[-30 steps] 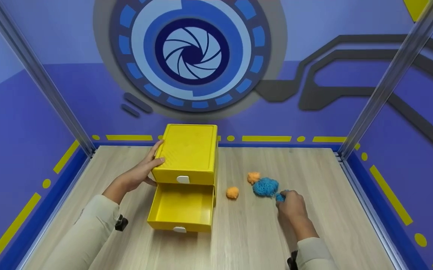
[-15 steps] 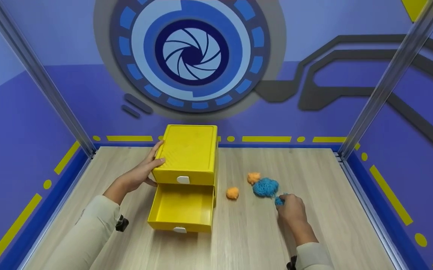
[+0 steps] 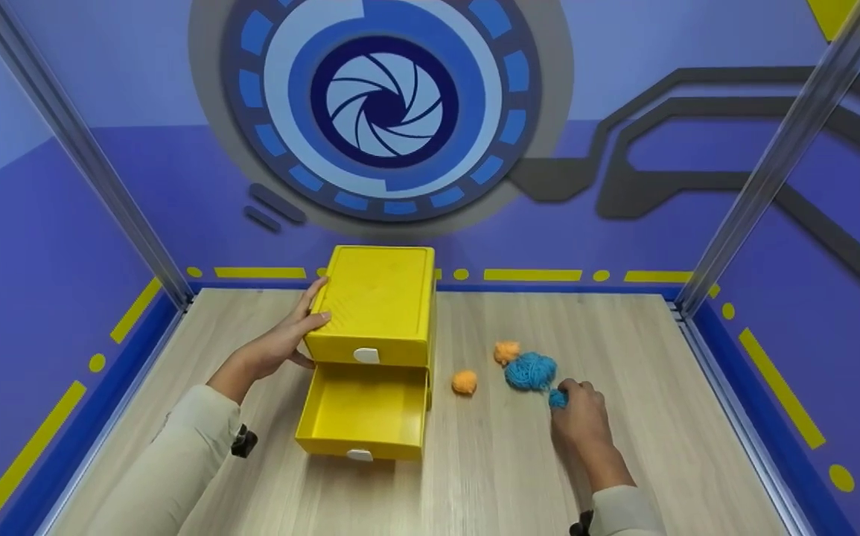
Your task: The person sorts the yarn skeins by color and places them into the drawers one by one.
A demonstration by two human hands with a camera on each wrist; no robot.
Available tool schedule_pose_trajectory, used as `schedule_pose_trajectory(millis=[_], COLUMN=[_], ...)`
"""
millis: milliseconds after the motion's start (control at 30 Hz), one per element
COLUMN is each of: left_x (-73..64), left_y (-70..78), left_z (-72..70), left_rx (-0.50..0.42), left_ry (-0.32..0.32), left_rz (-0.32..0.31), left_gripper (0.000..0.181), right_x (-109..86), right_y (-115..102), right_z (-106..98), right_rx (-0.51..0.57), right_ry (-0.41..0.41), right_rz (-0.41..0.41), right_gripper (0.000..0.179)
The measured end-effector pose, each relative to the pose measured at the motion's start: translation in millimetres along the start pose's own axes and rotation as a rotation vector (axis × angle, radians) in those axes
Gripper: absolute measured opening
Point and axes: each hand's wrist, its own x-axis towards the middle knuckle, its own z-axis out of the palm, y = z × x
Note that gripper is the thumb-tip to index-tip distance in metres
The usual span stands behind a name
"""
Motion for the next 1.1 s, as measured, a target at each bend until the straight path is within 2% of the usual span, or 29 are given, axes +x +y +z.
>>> schedule_pose_trajectory(millis=[167, 400, 700, 900, 1100], left_x=[2.0, 1.7, -0.1, 0.3, 1.1], left_y=[-0.2, 1.7, 2.7, 1.4, -0.7], left_z=[-0.1, 0.6, 0.9, 0.6, 1.2], left_rx=[0.002, 0.011, 0.006, -0.011, -0.022], left_ry=[-0.005, 0.002, 0.001, -0.002, 0.012], left_rz=[-0.007, -0.003, -0.01, 0.024, 0.035], left_gripper=[0.07, 0.071, 0.07, 0.07, 0.07], right_x=[-6.3, -14.9, -24.0, -30.0, -35.7], right_y=[2.4, -6.4, -32.4, -58.1, -84.7], right_z=[1.7, 6.1, -7.7, -17.8, -24.4], right_rx=[0.084, 0.148, 0.279, 0.345, 0.487], right_ry=[-0.015, 0.027, 0.069, 0.099, 0.057], right_rz=[0.051, 0.02, -0.027, -0.04, -0.016], right_gripper=[0.043, 0.046, 0.052, 0.054, 0.056])
